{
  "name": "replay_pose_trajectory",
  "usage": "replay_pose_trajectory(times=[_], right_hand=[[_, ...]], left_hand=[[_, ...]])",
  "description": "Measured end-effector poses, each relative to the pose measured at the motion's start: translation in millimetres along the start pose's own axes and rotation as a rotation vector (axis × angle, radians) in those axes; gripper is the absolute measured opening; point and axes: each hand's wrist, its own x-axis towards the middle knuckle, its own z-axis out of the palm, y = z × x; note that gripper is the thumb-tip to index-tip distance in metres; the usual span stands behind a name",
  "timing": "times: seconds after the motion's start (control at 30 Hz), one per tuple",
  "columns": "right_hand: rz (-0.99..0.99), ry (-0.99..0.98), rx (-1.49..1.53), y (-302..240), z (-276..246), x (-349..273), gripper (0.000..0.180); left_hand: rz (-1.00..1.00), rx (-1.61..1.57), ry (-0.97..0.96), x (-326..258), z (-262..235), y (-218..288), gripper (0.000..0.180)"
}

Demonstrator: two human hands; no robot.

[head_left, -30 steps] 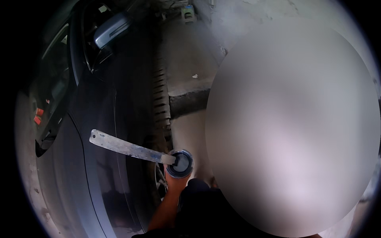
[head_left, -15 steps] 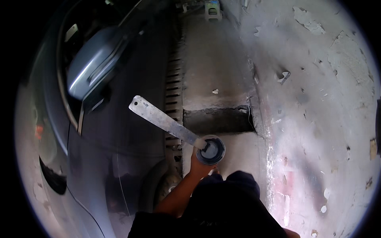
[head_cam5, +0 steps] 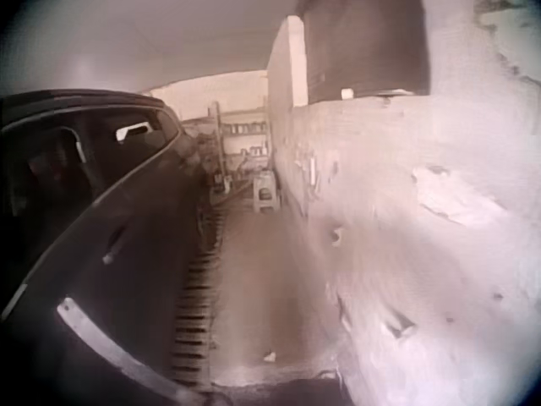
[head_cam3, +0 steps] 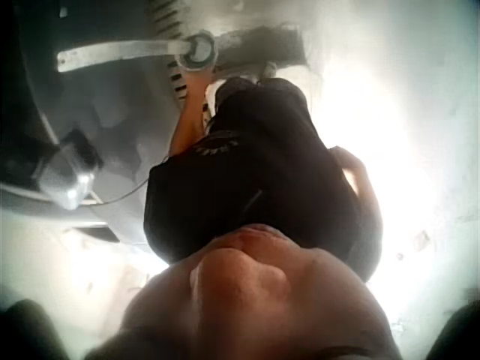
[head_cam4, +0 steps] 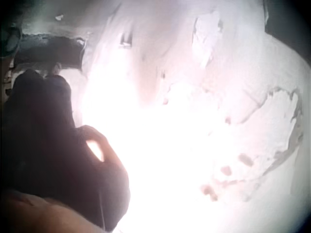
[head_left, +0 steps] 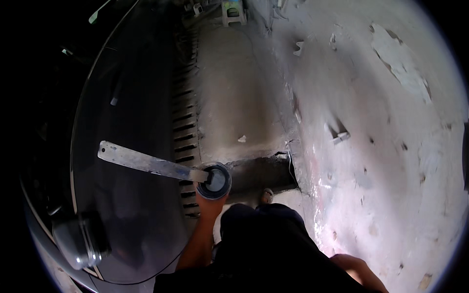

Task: The person mixes a gray liquid in a small can using a metal stirrer. They walk to a shelf, pick up a second can, and pour its contents into the first can. They then return to the car and continue stirring the mixture.

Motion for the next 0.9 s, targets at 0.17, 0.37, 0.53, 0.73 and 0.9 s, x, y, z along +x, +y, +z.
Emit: replay_pose_trajectory(times=[0.17, 0.37, 0.53, 0.73, 0.9], right_hand=[[0.161, -0.109, 0.046, -61, -136, 38, 0.034], [0.006, -0.233, 0.18, -14, -249, 140, 0.038], [-0.025, -0.141, 0.153, -41, -375, 225, 0.037], [-0.046, -0.232, 0.139, -174, -545, 239, 0.036], [-0.047, -0.134, -0.049, -259, -685, 300, 0.029]], left_hand=[[-0.168, -0.544, 0.201, 115, 1, 17, 0.088], [0.241, 0.521, 0.277, 281, -23, -15, 0.085], [0.328, 0.419, 0.192, 470, -11, 46, 0.073], [0.042, -0.154, 0.256, 656, -34, 83, 0.08], [0.104, 0.172, -0.039, 817, -40, 82, 0.067]])
